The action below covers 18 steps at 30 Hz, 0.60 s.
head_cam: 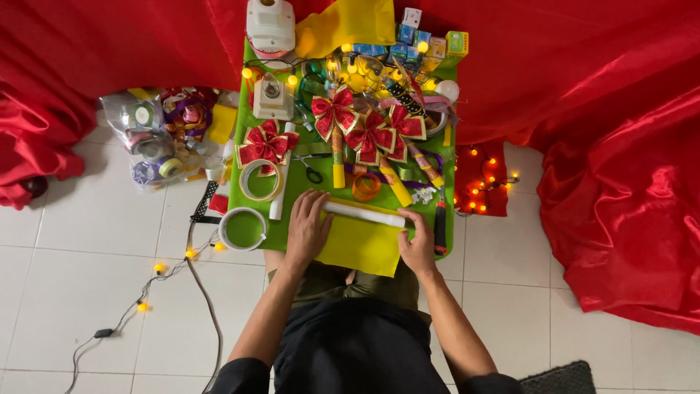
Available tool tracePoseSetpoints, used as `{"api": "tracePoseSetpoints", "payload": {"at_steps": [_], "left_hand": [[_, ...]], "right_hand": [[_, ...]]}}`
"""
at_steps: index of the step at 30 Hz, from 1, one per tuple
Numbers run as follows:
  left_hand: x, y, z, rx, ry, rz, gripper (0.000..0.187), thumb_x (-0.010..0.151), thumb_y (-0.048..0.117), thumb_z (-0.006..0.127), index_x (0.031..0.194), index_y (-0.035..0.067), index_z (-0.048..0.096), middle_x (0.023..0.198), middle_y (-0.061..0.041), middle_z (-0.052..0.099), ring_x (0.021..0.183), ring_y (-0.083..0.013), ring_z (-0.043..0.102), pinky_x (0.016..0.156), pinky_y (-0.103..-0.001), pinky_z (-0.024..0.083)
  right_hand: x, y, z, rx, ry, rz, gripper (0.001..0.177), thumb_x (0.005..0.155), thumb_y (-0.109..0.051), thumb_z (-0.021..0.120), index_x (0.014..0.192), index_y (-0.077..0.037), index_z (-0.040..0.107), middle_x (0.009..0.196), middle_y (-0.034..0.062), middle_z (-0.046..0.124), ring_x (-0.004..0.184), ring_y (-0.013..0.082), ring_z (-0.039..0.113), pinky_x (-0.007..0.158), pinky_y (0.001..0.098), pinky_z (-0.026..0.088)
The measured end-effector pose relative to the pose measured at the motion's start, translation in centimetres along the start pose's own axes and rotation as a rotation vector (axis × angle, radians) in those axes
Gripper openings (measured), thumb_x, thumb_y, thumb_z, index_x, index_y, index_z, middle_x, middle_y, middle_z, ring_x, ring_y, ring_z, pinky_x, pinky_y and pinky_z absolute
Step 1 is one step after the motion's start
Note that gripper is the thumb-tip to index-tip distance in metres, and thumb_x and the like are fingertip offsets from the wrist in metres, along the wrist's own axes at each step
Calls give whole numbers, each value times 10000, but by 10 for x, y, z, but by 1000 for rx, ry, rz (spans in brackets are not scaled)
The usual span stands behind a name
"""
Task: Wrapping a yellow sheet of paper around a white cylindrical tube as part of a handicraft project.
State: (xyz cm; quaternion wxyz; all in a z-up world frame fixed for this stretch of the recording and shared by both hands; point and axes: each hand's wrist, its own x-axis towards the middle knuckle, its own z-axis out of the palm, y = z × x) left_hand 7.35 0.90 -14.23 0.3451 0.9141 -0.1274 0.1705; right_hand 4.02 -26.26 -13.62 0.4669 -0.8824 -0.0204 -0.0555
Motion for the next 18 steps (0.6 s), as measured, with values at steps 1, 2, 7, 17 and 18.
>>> {"api": "tracePoseSetpoints", "payload": {"at_steps": [1,2,7,17,18], "left_hand": [[0,0,0,3,3,-3,418,898,116,731,1305,100,638,1255,-103,614,1318,-350,537,1128,-494,422],[0,0,-1,-13,-7,-25,439,891,124,745,1313,83,630,1260,-111,609,1322,-343,536,1129,-484,424],[0,0,-2,-108,-13,-109,527,874,124,780,1351,17,582,1279,-156,582,1327,-364,520,1129,-490,421],[-2,-3,-3,-211,-40,-222,687,835,106,811,1449,25,513,1324,-177,550,1329,-383,505,1094,-496,455],[-1,-2,-3,-190,-49,-209,649,845,109,805,1429,25,535,1318,-174,556,1326,-382,511,1088,-494,462]], "right_hand": [[4,-10,-1,2,-4,-3,516,848,97,474,1320,-66,605,1275,122,661,1233,330,622,1054,485,512],[9,-20,-2,-87,-41,-92,468,892,59,509,1331,-69,609,1256,111,647,1222,320,615,1037,474,513],[26,-22,7,-369,-159,-363,344,961,-149,658,1304,-117,663,1182,55,651,1188,253,617,988,416,521],[37,-17,11,-398,-181,-383,229,926,-208,755,1136,-118,743,1008,29,652,997,240,674,856,368,557],[36,-13,10,-369,-139,-380,221,929,-186,750,1138,-115,740,1030,28,649,1019,238,669,869,369,554]]}}
